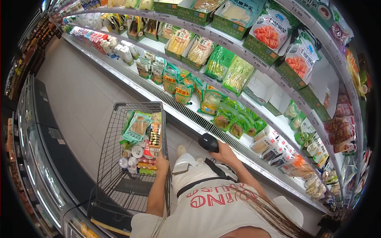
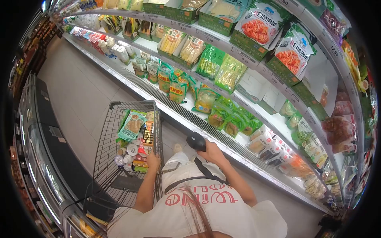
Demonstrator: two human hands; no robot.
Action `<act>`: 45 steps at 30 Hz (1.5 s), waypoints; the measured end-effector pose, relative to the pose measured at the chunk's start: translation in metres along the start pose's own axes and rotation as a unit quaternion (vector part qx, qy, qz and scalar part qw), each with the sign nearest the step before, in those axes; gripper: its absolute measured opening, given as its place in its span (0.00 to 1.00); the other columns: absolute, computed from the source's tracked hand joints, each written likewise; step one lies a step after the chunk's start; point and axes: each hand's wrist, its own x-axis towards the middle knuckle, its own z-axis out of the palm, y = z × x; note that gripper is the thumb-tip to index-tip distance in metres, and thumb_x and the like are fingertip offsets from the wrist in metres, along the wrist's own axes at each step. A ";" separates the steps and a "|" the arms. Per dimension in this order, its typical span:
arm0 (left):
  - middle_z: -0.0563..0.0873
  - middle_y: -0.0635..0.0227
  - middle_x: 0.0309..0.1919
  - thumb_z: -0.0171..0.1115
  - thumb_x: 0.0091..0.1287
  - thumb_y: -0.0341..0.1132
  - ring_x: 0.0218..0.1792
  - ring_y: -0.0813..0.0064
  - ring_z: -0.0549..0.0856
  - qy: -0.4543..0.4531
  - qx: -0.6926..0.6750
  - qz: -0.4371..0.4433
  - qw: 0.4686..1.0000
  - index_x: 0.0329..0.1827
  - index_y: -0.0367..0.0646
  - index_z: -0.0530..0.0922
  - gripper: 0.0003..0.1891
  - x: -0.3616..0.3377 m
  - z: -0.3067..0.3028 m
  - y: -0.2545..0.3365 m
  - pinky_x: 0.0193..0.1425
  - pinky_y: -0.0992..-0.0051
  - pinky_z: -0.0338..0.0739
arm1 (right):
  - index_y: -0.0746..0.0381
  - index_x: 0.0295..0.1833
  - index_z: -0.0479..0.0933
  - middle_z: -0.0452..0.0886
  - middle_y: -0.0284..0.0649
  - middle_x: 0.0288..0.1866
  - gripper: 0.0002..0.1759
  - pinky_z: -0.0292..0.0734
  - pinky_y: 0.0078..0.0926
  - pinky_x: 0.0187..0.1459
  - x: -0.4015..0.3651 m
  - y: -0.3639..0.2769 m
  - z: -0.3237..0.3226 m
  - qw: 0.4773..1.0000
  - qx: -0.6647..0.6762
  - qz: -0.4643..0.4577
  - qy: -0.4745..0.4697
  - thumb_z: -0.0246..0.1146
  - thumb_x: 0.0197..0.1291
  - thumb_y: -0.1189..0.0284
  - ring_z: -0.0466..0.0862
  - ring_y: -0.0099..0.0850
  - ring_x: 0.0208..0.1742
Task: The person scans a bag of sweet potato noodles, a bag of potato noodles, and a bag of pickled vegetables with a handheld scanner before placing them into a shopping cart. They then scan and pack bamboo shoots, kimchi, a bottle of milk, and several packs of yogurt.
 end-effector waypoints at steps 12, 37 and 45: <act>0.85 0.42 0.33 0.65 0.60 0.27 0.38 0.40 0.84 0.012 -0.052 0.098 0.994 0.69 0.39 0.64 0.33 0.073 -0.038 -0.035 0.45 0.50 0.77 | 0.70 0.48 0.75 0.82 0.63 0.40 0.28 0.77 0.45 0.48 0.056 0.014 0.041 0.997 -0.062 0.030 -0.023 0.70 0.47 0.60 0.83 0.56 0.44; 0.85 0.42 0.35 0.65 0.63 0.33 0.39 0.41 0.85 0.025 0.003 0.058 0.998 0.63 0.40 0.72 0.25 0.273 -0.197 -0.092 0.43 0.51 0.78 | 0.72 0.45 0.73 0.82 0.63 0.36 0.24 0.78 0.49 0.46 0.293 -0.070 0.168 0.988 -0.155 -0.008 -0.001 0.69 0.46 0.67 0.83 0.59 0.41; 0.85 0.42 0.32 0.64 0.63 0.33 0.37 0.41 0.84 0.057 -0.011 0.078 0.995 0.61 0.40 0.74 0.22 0.365 -0.240 -0.123 0.43 0.51 0.78 | 0.70 0.47 0.74 0.82 0.62 0.37 0.24 0.77 0.47 0.47 0.380 -0.133 0.168 0.995 -0.097 -0.001 0.023 0.69 0.47 0.67 0.83 0.59 0.43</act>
